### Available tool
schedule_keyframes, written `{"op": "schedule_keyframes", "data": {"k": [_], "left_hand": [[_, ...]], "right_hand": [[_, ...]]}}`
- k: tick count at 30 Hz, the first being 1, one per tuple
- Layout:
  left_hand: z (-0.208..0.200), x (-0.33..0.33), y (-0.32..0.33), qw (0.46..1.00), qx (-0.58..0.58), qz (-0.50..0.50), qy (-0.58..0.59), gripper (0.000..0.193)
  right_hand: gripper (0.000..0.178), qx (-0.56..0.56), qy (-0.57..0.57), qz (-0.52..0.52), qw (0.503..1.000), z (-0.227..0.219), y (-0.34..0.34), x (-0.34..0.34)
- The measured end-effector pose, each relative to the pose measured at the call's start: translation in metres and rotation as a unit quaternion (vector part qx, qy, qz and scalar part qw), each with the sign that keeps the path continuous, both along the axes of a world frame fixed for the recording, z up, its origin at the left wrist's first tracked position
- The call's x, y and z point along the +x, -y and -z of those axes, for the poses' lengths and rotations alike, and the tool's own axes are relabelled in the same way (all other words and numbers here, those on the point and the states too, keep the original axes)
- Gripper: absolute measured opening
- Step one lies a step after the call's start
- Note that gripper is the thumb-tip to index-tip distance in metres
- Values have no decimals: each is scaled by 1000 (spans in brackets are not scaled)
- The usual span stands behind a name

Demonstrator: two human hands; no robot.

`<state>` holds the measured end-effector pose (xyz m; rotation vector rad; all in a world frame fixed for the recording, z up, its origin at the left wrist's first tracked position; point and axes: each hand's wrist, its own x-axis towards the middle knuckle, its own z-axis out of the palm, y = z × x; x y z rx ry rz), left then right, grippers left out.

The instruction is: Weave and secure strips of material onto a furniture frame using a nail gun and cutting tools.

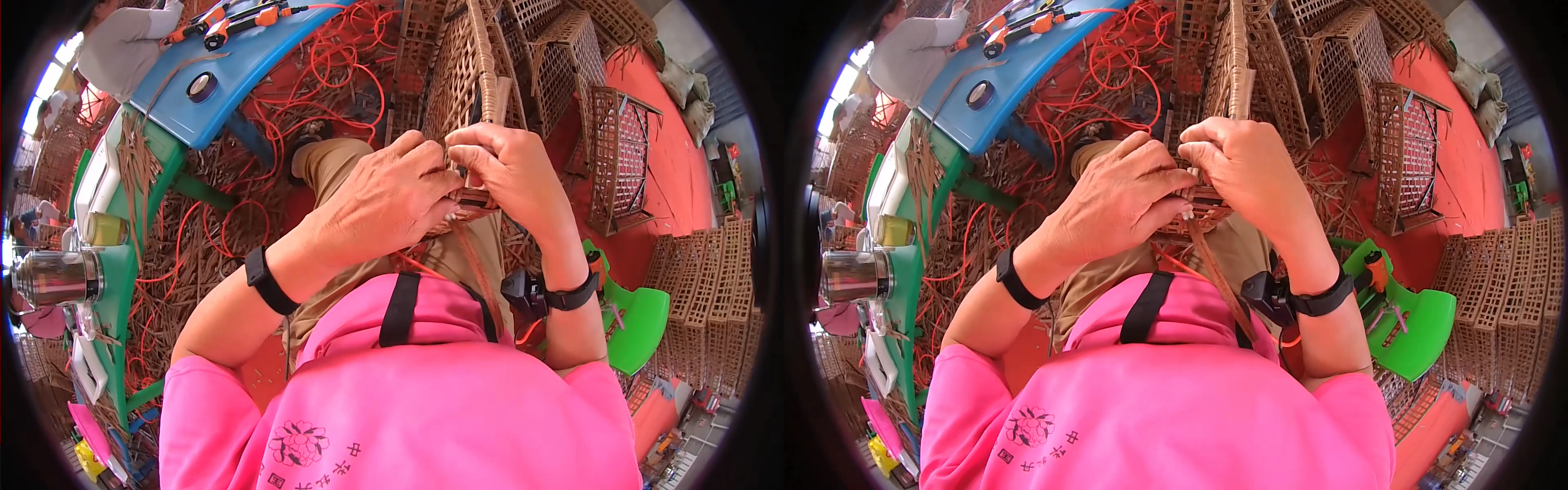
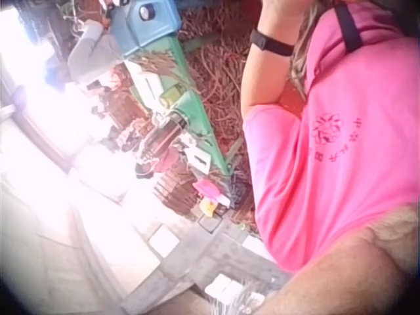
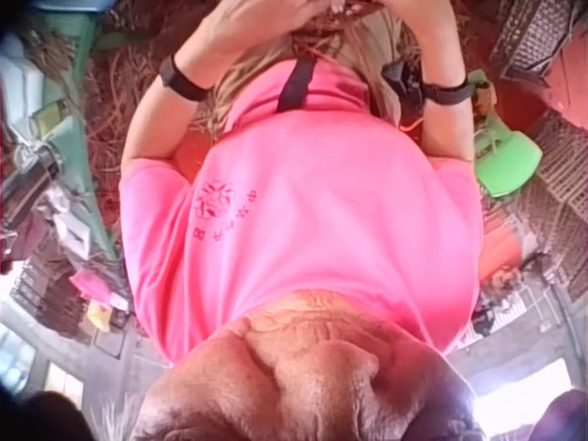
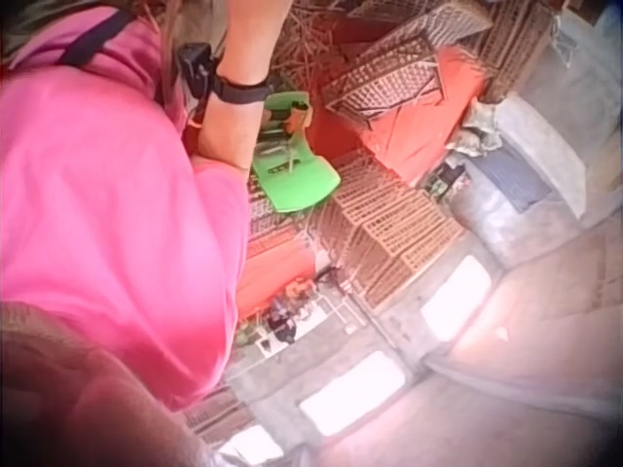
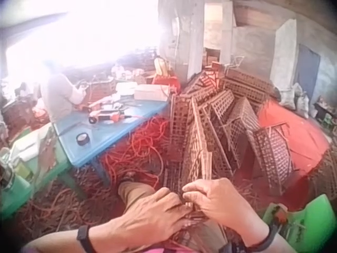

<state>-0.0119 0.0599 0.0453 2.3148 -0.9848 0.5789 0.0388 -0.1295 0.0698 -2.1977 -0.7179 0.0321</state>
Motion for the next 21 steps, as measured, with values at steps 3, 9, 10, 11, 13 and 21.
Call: {"op": "schedule_keyframes", "data": {"k": [3,9,10,11,13,21], "left_hand": [[-9,1,2,999,6,-7,-43,26],[-16,22,8,967,-4,61,-248,21],[-13,28,2,961,-1,83,-264,20],[-10,35,-4,952,-1,113,-286,20],[-15,39,-11,914,2,101,-392,22],[-12,40,-15,847,-85,142,-506,29]], "right_hand": [[20,107,-65,50,991,0,6,-13],[15,319,-61,159,932,9,43,-64],[14,320,-67,177,928,17,47,-69],[16,343,-90,176,918,32,59,-73],[22,328,-114,227,910,56,79,-78],[41,-59,-18,582,811,239,298,-83]]}}
